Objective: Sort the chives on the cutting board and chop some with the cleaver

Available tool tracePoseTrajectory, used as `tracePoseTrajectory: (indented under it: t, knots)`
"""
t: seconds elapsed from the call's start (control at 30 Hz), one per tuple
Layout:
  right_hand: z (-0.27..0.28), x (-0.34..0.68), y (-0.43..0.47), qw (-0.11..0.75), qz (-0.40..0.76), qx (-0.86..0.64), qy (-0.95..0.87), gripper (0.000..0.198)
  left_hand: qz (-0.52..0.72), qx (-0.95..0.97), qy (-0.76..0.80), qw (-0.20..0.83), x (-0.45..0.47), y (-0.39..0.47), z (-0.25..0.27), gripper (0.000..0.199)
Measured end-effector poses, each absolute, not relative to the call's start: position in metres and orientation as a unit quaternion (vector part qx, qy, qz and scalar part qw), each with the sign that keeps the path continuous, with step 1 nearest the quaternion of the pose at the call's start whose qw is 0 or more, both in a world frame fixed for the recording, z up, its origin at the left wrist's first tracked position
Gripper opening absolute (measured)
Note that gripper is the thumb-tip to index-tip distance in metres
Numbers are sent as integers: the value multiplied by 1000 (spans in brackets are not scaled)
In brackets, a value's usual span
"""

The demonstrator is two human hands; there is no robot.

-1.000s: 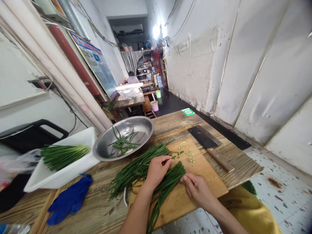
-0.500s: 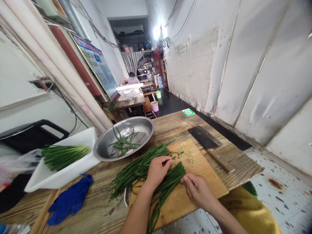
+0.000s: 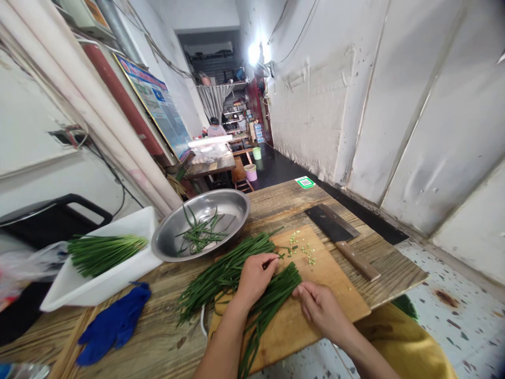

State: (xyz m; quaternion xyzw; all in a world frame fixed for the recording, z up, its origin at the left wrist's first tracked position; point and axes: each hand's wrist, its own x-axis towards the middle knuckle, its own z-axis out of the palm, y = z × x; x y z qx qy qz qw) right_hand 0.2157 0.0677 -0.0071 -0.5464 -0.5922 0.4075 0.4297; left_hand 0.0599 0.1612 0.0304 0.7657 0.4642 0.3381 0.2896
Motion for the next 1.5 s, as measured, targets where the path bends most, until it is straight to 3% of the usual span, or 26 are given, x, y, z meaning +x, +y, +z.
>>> tracePoseTrajectory:
  t: [0.8,1.07,1.33,1.5]
  knots:
    - [-6,215,67,428,401,-547,-598,36,313,793,431,295,56,161,29,21]
    - [-9,215,68,435,401,-548,-591,36,266,837,351,326,55,156,40,20]
    - [-12,215,69,450,417,-544,-572,38,235,840,419,252,29,165,48,41]
    - [-12,215,69,451,417,-543,-573,37,284,810,435,272,28,170,47,28]
